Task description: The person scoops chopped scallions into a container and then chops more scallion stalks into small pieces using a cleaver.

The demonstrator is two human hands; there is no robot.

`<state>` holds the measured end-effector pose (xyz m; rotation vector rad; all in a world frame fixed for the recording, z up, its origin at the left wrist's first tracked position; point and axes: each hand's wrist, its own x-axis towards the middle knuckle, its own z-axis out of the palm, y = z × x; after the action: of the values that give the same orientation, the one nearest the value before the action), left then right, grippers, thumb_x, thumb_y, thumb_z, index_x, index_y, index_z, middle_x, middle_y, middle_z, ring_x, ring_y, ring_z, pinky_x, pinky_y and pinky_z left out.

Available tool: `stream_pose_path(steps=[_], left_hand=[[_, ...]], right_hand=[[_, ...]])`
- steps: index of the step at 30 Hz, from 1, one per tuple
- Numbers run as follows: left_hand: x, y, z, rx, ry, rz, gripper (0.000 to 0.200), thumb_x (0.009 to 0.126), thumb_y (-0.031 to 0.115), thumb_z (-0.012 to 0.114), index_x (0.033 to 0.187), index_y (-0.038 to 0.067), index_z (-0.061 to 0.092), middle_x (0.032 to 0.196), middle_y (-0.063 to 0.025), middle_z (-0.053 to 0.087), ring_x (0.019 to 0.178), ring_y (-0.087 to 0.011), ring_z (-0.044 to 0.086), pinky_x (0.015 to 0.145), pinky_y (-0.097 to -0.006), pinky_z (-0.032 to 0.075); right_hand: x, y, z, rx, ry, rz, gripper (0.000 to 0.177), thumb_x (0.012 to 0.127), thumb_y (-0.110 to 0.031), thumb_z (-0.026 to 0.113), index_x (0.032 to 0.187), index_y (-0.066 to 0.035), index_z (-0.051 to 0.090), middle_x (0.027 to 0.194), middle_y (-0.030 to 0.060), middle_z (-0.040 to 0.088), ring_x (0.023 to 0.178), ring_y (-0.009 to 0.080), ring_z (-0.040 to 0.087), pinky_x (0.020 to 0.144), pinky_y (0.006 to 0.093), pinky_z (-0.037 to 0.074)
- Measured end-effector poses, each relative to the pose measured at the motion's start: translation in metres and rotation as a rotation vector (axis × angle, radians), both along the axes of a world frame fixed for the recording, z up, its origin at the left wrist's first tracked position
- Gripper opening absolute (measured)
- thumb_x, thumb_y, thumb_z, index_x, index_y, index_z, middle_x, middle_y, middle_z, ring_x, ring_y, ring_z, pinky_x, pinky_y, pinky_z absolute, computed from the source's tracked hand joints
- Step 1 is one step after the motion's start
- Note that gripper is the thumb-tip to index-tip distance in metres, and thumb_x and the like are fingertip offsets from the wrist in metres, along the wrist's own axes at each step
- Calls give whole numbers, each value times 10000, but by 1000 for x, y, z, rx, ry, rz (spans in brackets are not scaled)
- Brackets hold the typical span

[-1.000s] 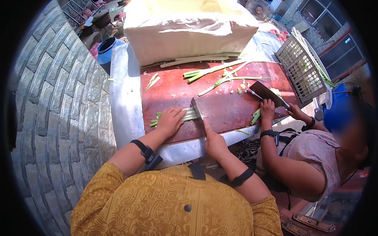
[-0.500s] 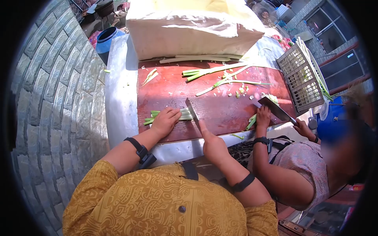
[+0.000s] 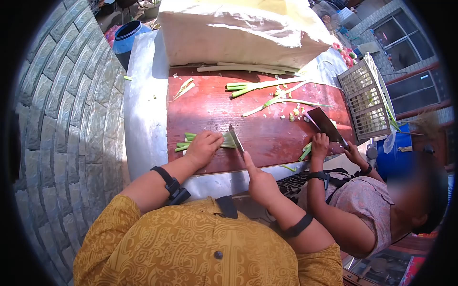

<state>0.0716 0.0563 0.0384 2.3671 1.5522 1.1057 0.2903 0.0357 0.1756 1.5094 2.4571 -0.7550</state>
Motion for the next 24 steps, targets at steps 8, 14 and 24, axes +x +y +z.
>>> stream_pose_path(steps=[8,14,24], left_hand=[[-1,2,-1,-3,-8,-18,269,743,98,598,999,42,660,1003,-54,616,911,-240,559,787,-353,484],[-1,0,4,-3,16,-6,259,744,122,635,983,27,655,986,-59,610,933,-243,556,797,-359,479],[9,4,1,18,-21,-1,199,719,101,677,909,45,659,929,-64,612,863,-259,576,744,-367,491]], right_hand=[[-13,17,-37,108,46,28,798,739,49,452,1465,-113,163,879,258,622,739,430,606,659,502,472],[-17,27,-66,242,217,-13,773,747,32,472,1458,-103,202,776,262,608,696,442,594,634,506,466],[2,32,-38,239,331,-19,740,758,48,460,1447,-85,225,776,273,599,693,453,587,639,515,457]])
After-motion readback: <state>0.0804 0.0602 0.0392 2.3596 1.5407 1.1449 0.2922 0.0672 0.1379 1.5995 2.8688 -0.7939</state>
